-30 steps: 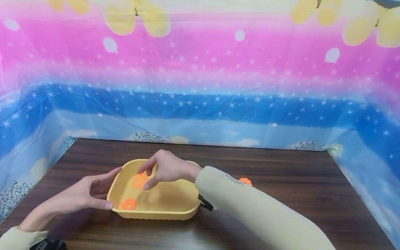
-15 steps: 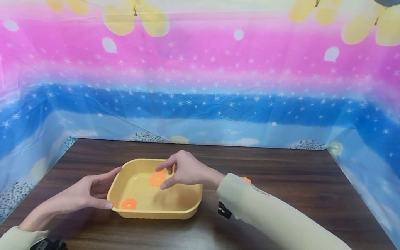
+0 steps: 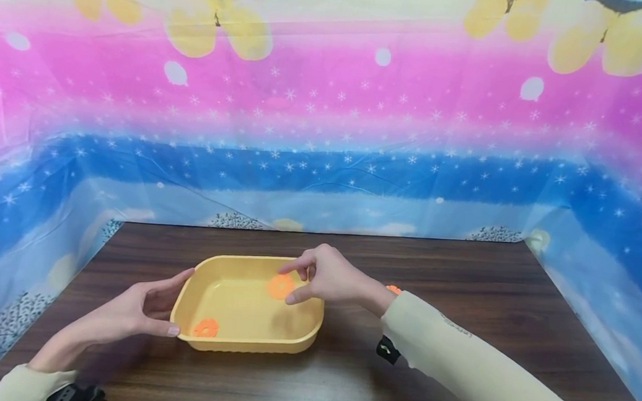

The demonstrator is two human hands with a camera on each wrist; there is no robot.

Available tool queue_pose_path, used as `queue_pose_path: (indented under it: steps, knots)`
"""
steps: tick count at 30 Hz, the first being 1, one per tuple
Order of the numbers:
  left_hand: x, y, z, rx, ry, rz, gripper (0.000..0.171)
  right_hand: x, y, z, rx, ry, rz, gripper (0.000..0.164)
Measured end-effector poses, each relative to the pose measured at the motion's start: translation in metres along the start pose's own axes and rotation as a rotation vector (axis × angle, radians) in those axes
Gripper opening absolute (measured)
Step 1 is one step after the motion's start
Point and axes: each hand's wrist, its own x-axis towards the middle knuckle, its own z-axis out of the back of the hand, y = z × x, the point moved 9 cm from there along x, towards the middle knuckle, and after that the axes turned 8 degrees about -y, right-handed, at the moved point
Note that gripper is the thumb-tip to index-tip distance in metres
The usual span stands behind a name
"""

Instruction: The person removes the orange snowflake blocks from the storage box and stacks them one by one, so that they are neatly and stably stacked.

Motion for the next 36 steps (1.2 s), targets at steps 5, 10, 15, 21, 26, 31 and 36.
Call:
queue_pose_path:
  steps: [5,10,15,21,26,31,36]
  knots:
    - [0.000,0.001,0.000,-0.010,-0.002,0.010,0.093,-0.012,0.002,0.010,0.039,-0.035,0.001,0.042]
    - [0.000,0.000,-0.001,-0.005,0.004,-0.004,0.093,-0.026,0.011,0.022,0.088,-0.047,-0.011,0.043]
    - [0.001,0.002,0.000,-0.016,0.001,0.012,0.095,-0.031,-0.015,0.029,0.068,-0.078,-0.034,0.045]
    - [0.002,0.004,0.001,-0.023,-0.017,0.039,0.096,-0.040,-0.047,0.039,0.044,-0.114,-0.068,0.046]
    - [0.001,0.004,0.000,-0.025,-0.013,0.036,0.096,-0.050,-0.059,0.048,0.048,-0.132,-0.105,0.048]
    - [-0.001,0.000,0.000,-0.003,0.001,-0.008,0.094,-0.060,-0.072,0.058,0.029,-0.159,-0.152,0.044]
    - [0.000,-0.002,-0.001,-0.021,0.025,-0.028,0.093,-0.071,-0.084,0.068,-0.010,-0.182,-0.182,0.045]
